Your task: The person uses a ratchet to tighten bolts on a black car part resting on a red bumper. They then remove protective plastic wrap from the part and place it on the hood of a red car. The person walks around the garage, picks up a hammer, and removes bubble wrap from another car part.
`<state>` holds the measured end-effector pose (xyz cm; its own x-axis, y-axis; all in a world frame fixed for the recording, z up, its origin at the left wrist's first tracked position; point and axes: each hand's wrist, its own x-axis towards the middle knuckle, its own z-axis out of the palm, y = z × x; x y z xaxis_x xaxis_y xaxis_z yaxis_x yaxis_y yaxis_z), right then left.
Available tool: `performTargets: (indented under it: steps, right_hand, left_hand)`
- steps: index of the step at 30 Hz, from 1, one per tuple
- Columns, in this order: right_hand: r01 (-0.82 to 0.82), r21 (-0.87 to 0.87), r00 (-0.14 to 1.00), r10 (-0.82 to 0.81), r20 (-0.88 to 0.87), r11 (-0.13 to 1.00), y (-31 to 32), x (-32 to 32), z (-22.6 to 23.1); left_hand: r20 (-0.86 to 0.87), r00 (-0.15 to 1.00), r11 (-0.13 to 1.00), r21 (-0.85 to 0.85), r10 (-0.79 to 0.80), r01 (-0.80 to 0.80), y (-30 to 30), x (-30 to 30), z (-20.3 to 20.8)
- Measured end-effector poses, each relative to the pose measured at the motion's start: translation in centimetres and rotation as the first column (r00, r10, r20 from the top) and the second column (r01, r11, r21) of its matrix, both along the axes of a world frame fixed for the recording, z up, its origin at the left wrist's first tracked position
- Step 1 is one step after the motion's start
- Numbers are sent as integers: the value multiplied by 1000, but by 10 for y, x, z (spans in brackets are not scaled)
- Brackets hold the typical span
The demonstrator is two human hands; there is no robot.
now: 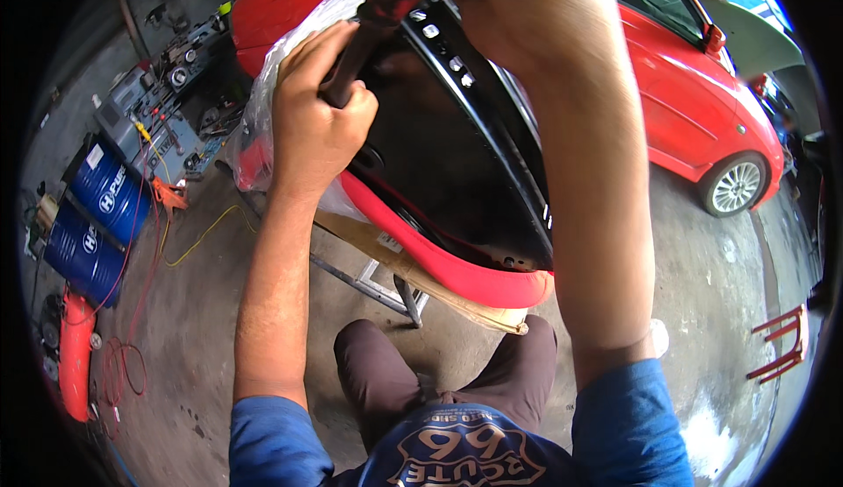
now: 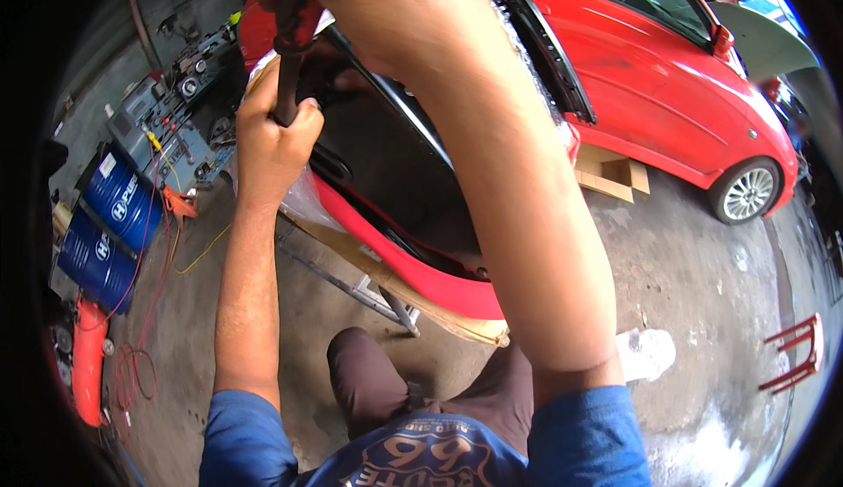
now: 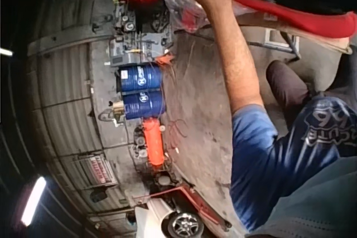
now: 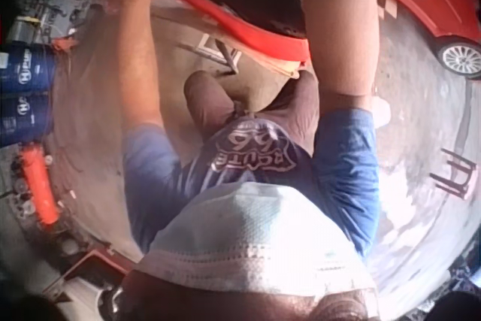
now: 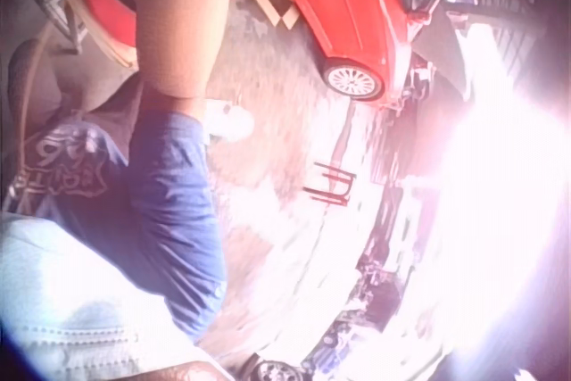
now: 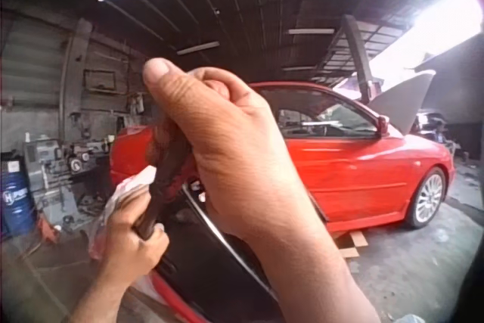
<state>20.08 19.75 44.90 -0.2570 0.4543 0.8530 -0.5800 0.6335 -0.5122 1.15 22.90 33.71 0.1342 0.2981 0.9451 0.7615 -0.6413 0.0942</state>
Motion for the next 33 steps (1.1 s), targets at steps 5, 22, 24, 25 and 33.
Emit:
performTargets:
  steps: [5, 22, 24, 25, 33]
  right_hand:
    - [-237, -44, 968, 232, -98, 970, 1, 2, -14]
    - [-20, 220, 950, 87, -301, 975, 8, 27, -117]
    - [-12, 189, 961, 64, -269, 982, 8, 28, -116]
    - [-9, 181, 966, 56, -253, 983, 6, 30, -116]
    - [391, -119, 913, -401, -79, 913, -4, 63, -131]
  left_hand:
    - [-150, 989, 999, -38, 7, -13, -2, -7, 6]
    - [-299, 954, 1000, -5, 26, -29, -5, -10, 6]
    - [-277, 961, 999, -28, 26, -35, -8, -7, 7]
    - [-249, 968, 998, -50, 12, -25, -10, -6, 7]
    - [-27, 994, 988, -111, -110, 106, -21, 0, -1]
